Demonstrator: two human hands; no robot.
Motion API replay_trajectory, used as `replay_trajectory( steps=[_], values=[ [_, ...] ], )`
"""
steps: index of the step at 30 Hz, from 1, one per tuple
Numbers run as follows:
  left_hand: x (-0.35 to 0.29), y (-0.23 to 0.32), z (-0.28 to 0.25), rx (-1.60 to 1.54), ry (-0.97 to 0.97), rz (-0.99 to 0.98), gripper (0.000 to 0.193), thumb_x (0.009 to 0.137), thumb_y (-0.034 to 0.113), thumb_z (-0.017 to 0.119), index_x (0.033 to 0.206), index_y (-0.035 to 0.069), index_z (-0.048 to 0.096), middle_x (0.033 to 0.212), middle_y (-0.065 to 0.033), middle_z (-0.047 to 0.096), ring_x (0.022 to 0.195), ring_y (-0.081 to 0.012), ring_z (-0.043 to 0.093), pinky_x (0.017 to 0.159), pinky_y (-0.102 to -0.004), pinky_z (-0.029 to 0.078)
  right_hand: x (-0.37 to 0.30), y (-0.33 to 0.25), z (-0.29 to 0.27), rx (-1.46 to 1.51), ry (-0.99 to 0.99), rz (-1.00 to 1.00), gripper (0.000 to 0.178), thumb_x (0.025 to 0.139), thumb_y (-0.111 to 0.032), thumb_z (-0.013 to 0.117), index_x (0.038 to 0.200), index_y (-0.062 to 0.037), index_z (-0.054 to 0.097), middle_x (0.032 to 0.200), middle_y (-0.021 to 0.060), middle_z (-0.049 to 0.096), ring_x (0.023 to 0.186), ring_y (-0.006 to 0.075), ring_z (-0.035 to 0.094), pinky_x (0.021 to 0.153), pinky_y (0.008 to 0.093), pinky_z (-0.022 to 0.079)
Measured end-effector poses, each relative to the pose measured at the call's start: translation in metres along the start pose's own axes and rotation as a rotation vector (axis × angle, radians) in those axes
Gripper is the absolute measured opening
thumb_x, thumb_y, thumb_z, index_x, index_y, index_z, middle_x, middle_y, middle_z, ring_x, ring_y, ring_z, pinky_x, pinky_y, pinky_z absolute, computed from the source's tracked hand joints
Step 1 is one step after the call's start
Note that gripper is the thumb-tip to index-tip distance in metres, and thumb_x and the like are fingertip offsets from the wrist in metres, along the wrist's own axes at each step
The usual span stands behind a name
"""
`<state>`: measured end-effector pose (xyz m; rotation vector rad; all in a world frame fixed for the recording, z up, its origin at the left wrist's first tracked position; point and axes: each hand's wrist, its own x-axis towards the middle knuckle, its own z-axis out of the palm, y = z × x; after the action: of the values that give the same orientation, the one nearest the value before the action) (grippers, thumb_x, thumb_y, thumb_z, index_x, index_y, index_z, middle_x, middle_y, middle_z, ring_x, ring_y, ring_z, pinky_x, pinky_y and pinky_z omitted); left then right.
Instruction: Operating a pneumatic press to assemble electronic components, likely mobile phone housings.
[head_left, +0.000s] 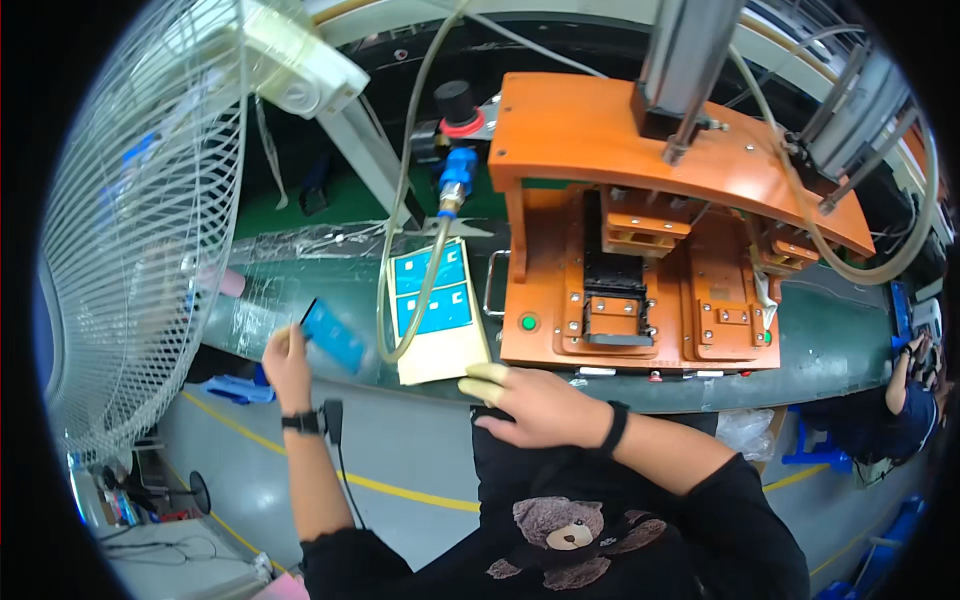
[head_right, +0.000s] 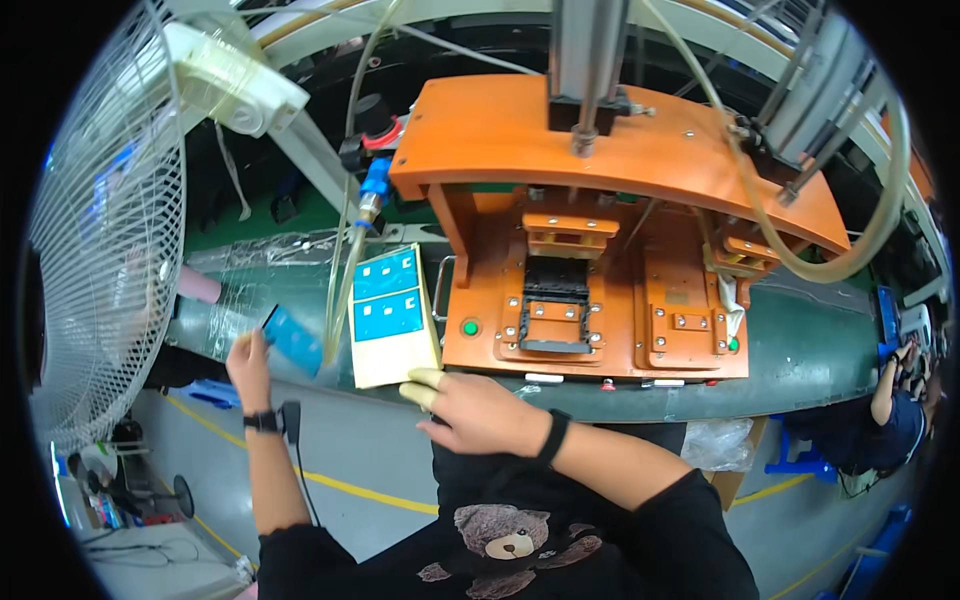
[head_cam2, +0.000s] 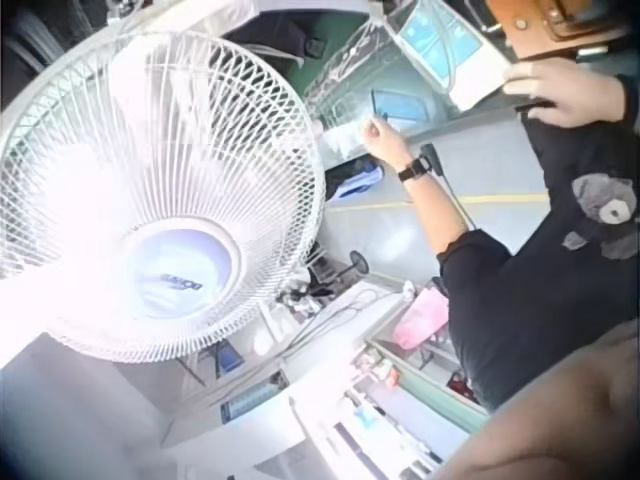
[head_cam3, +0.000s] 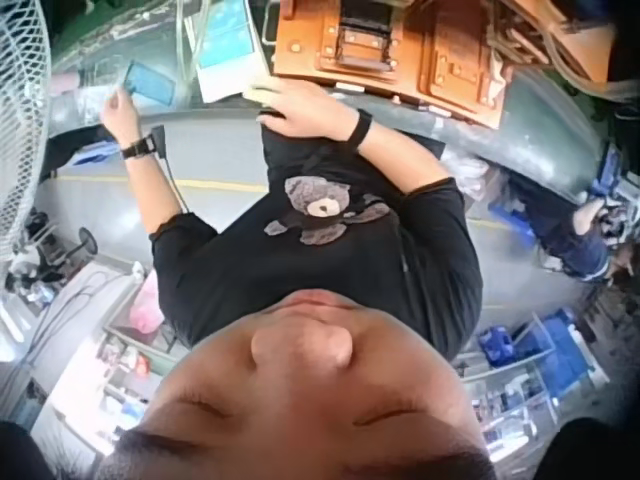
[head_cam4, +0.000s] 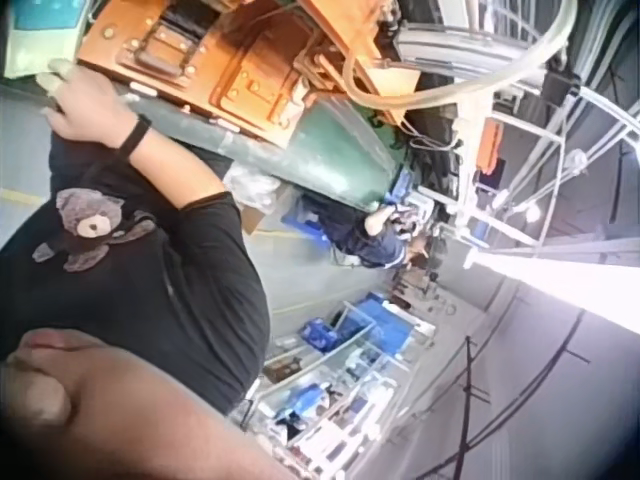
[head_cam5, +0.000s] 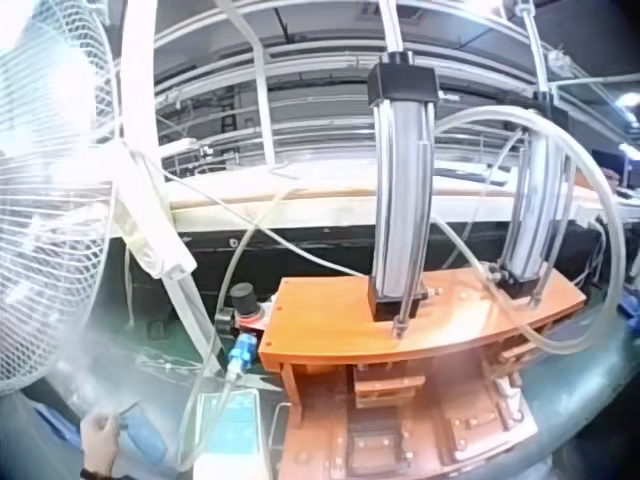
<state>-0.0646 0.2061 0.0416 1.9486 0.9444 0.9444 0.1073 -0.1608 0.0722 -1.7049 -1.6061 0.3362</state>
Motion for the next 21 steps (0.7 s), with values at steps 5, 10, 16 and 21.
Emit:
replay_trajectory(
  steps=[5, 10, 16, 21],
  values=[
    [-0.091, 0.068, -0.024, -0.108, -0.349, -0.084, 0.012, 0.094, 0.008, 0.064, 0.097, -0.004, 0.066, 0.082, -0.0053, 0.067, 0.068, -0.0070, 0.060, 0.061, -0.0229, 0.049, -0.048, -0.033, -0.088, -0.486, 0.488, 0.082, 0.038, 0.074, -0.019, 0.078, 0.109, -0.0089, 0.069, 0.111, 0.0097, 0.063, 0.083, 0.0280, 0.059, 0.076, 0.0390, 0.051],
    [-0.140, 0.118, 0.040, -0.468, -0.921, -0.131, 0.010, 0.091, 0.001, 0.065, 0.100, -0.004, 0.066, 0.093, -0.0096, 0.072, 0.073, -0.0101, 0.067, 0.065, -0.0239, 0.055, -0.065, -0.013, -0.125, -0.692, 0.411, 0.171, 0.022, 0.076, -0.013, 0.074, 0.098, -0.0072, 0.072, 0.111, 0.0082, 0.064, 0.094, 0.0281, 0.056, 0.075, 0.0379, 0.048],
    [-0.117, 0.193, 0.145, -0.477, -1.031, 0.223, 0.006, 0.091, 0.004, 0.065, 0.094, -0.001, 0.067, 0.103, -0.0121, 0.072, 0.087, -0.0139, 0.066, 0.077, -0.0272, 0.053, -0.079, -0.036, -0.176, -0.509, 0.600, -0.051, 0.024, 0.076, -0.004, 0.074, 0.099, -0.0046, 0.068, 0.100, 0.0089, 0.065, 0.084, 0.0297, 0.061, 0.074, 0.0387, 0.050],
    [-0.078, 0.238, 0.206, -0.165, -0.971, 0.294, 0.016, 0.084, 0.012, 0.073, 0.096, 0.001, 0.071, 0.109, -0.0130, 0.069, 0.099, -0.0225, 0.065, 0.086, -0.0330, 0.050, -0.193, -0.067, -0.206, 0.019, 0.927, 0.189, 0.022, 0.098, -0.013, 0.056, 0.101, 0.0050, 0.067, 0.095, 0.0140, 0.069, 0.080, 0.0222, 0.065, 0.074, 0.0328, 0.051]
  ],
)
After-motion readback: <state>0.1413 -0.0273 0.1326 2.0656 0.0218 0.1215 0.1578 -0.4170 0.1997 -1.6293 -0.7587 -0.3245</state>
